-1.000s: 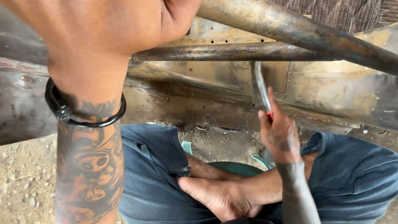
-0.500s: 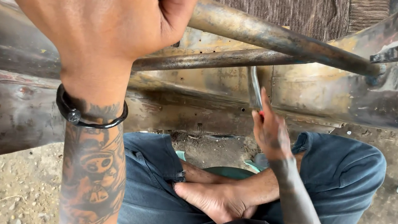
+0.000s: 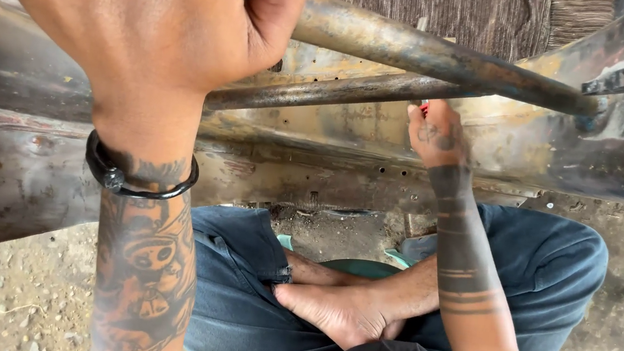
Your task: Cleaning a motorcycle frame by scraping and scrubbing with a wire brush.
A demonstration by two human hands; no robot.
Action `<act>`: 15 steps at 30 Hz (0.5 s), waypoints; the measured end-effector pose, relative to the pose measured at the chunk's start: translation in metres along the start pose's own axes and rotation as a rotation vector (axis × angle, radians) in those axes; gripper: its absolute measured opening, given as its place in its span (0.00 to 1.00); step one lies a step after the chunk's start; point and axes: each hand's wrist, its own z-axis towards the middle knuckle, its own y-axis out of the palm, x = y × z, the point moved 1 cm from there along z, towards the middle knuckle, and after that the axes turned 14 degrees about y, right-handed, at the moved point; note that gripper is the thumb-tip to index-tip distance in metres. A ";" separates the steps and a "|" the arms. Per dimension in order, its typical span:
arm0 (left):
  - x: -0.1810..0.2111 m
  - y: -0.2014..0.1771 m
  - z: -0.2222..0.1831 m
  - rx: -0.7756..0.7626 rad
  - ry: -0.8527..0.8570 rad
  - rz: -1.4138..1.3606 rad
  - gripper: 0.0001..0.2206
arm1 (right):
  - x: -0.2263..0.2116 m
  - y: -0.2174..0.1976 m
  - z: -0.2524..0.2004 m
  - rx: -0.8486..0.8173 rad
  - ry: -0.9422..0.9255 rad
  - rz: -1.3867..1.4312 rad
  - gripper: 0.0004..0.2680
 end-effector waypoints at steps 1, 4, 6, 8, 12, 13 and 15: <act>-0.001 -0.001 0.001 0.003 -0.006 -0.026 0.22 | 0.005 0.006 0.010 0.012 0.025 -0.055 0.08; 0.001 -0.004 0.002 -0.008 -0.025 -0.041 0.20 | -0.016 -0.016 -0.023 -0.056 -0.026 0.066 0.11; 0.001 -0.002 -0.001 -0.021 -0.017 -0.008 0.20 | 0.006 -0.012 -0.048 -0.080 -0.046 0.080 0.17; 0.002 0.001 -0.006 -0.041 -0.009 0.017 0.20 | 0.018 -0.013 -0.080 -0.110 -0.059 0.090 0.23; 0.000 0.008 -0.012 -0.059 0.066 0.051 0.20 | 0.022 -0.017 -0.127 -0.175 0.201 0.007 0.24; -0.002 0.008 -0.012 -0.062 0.102 0.076 0.20 | 0.023 -0.014 -0.133 -0.168 0.255 -0.004 0.24; 0.000 0.009 -0.015 -0.062 0.096 0.085 0.21 | 0.021 -0.013 -0.117 -0.134 0.171 0.005 0.23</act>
